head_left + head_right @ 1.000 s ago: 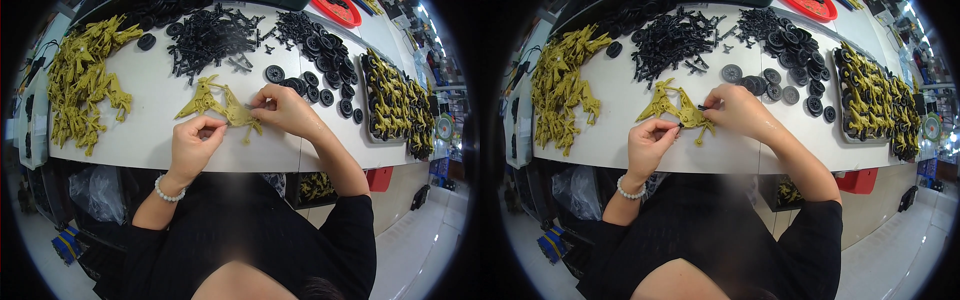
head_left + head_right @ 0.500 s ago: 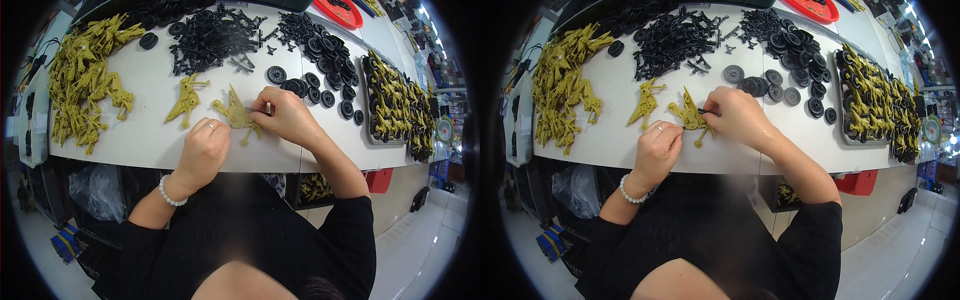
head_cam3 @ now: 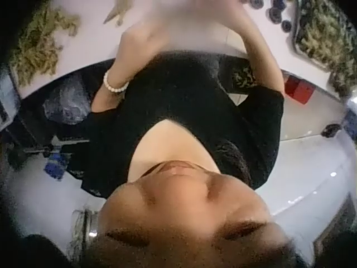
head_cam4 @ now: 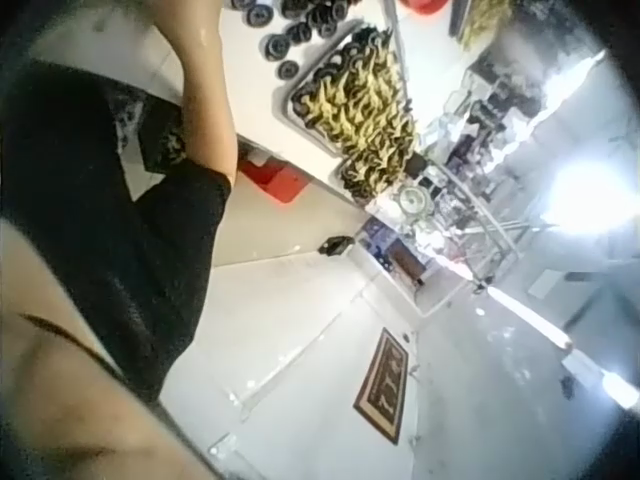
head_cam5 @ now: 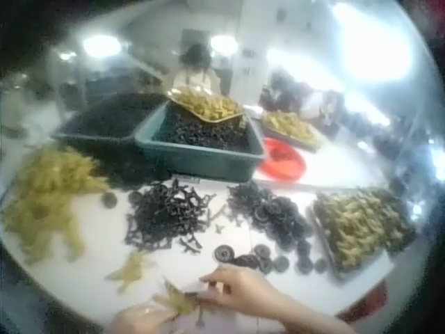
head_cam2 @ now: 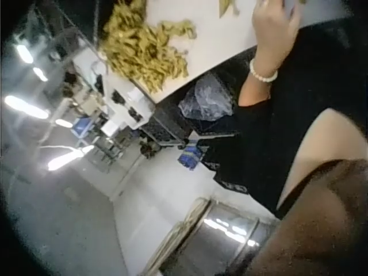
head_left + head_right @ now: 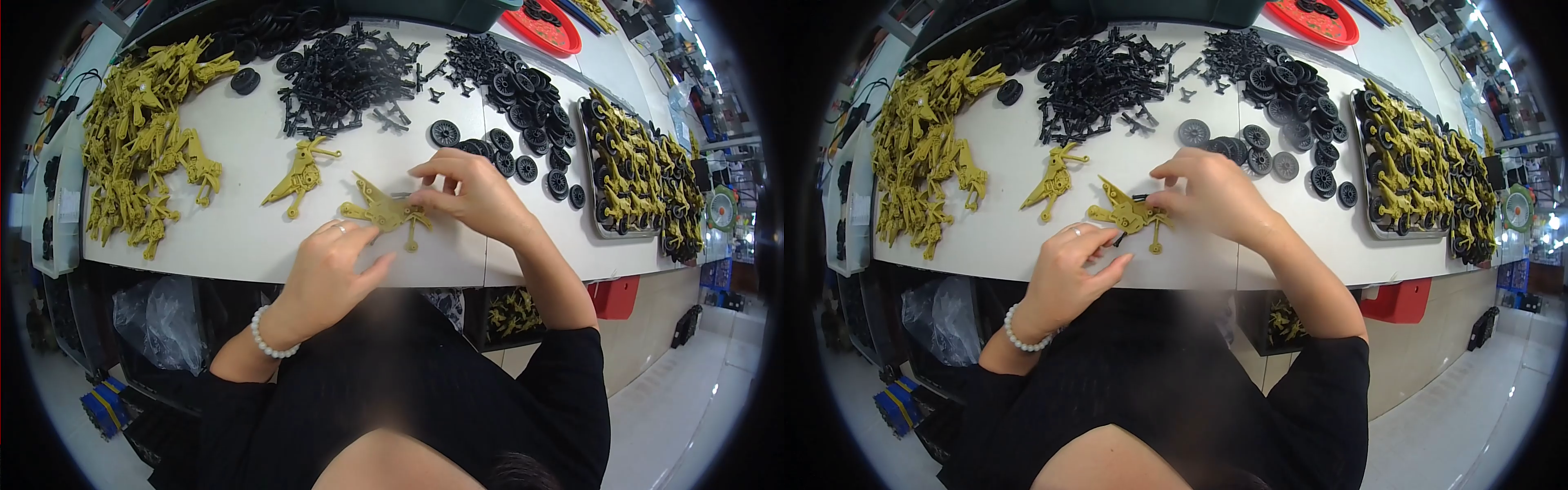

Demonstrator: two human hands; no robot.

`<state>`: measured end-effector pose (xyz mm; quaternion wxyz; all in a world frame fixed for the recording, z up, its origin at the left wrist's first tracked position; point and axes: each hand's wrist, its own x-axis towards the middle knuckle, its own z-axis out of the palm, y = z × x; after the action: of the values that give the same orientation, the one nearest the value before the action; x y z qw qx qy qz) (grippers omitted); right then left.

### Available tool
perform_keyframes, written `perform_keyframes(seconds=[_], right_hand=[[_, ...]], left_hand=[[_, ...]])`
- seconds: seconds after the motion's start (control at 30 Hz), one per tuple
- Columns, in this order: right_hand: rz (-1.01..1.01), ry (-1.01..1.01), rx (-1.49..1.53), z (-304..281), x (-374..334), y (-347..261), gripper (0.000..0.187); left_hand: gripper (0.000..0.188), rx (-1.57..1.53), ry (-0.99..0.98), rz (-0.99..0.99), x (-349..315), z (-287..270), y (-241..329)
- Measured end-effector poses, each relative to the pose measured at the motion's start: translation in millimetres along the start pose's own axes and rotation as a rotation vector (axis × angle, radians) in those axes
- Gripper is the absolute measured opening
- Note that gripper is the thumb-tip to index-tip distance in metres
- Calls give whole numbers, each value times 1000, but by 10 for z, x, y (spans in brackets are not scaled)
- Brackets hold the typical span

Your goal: The person assembles toy motorcycles by placing wheels and small plastic parts into motorcycle body halves, pressing the matching halves together by hand, and setting the completed motorcycles onto a tray.

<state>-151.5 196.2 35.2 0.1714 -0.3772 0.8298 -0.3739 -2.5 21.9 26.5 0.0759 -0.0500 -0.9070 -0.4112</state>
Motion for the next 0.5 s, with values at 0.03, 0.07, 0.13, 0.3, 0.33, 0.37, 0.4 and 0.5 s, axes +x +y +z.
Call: perform_keyframes(seconds=[0.03, 0.07, 0.13, 0.3, 0.33, 0.37, 0.4, 0.5], right_hand=[[-6, 39, 20, -76, -19, 47, 14], [-11, 74, 42, -156, -26, 124, 13], [72, 186, 6, -337, -24, 158, 10], [82, 238, -177, -497, 146, 319, 13], [58, 216, -242, -497, 188, 345, 15], [42, 214, -291, -467, 224, 398, 20], [44, 216, -293, -438, 222, 395, 20], [-94, 224, -432, -363, 267, 306, 19]], left_hand=[[22, -2, 1, 11, 13, -93, 44], [22, -30, 7, -71, 24, -189, 69], [22, -60, 9, -150, 43, -278, 5], [23, 104, 127, -12, 153, -312, -143], [26, 174, 113, 88, 178, -309, -142], [26, 172, 112, 90, 205, -299, -130], [30, 197, 51, 138, 234, -281, -109], [37, 276, -67, 205, 305, -257, -149]])
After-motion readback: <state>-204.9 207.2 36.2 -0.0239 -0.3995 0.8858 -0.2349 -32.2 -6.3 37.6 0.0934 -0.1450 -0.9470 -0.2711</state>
